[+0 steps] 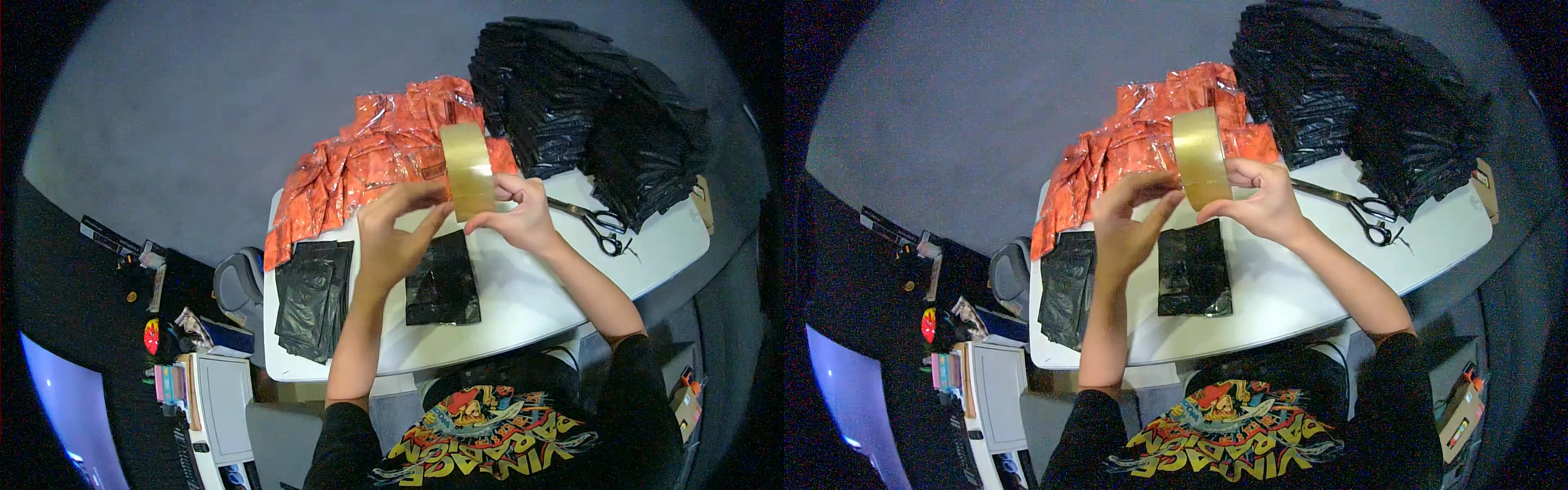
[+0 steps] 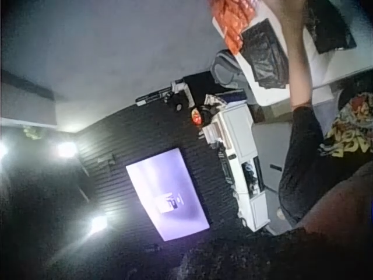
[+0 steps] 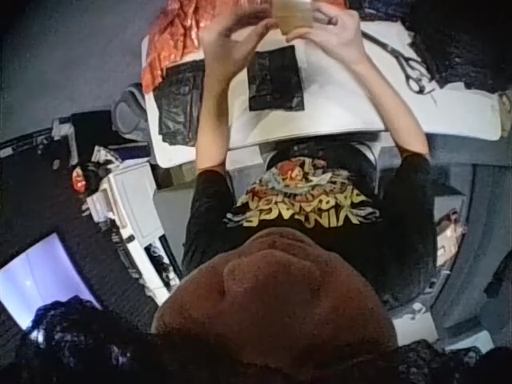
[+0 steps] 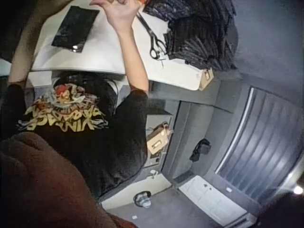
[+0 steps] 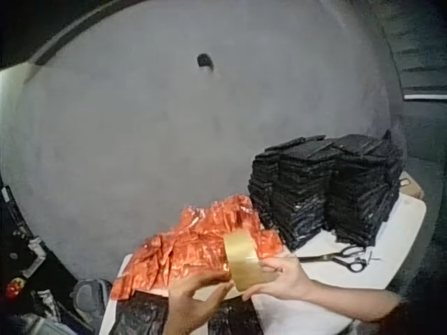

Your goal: The recorder is putting items into small black plastic bags and sealing them with tape.

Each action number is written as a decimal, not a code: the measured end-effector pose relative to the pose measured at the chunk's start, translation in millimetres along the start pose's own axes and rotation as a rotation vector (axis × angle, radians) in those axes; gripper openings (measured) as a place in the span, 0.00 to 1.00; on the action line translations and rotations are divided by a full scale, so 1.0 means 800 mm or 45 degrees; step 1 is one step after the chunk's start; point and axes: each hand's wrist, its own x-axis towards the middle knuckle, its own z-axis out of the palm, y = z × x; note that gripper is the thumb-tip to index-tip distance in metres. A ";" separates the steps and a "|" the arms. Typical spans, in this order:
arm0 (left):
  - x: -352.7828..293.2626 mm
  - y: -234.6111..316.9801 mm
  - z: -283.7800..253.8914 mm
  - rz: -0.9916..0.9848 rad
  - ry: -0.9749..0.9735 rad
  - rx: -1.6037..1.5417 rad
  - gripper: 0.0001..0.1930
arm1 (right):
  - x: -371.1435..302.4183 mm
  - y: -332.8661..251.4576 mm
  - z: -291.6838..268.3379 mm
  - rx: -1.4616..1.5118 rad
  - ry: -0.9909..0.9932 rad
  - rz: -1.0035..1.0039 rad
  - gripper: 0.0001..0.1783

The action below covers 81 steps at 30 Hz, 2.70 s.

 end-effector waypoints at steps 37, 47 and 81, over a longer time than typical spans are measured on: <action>-0.020 -0.052 0.034 0.170 -0.467 0.753 0.11 | -0.051 0.066 0.037 0.320 -0.004 0.601 0.25; -0.021 -0.050 0.032 0.107 -0.159 0.389 0.16 | -0.051 0.087 0.041 0.276 0.071 0.522 0.32; -0.010 -0.075 0.078 0.082 -0.019 0.206 0.08 | -0.010 0.057 -0.022 -0.280 0.036 0.016 0.12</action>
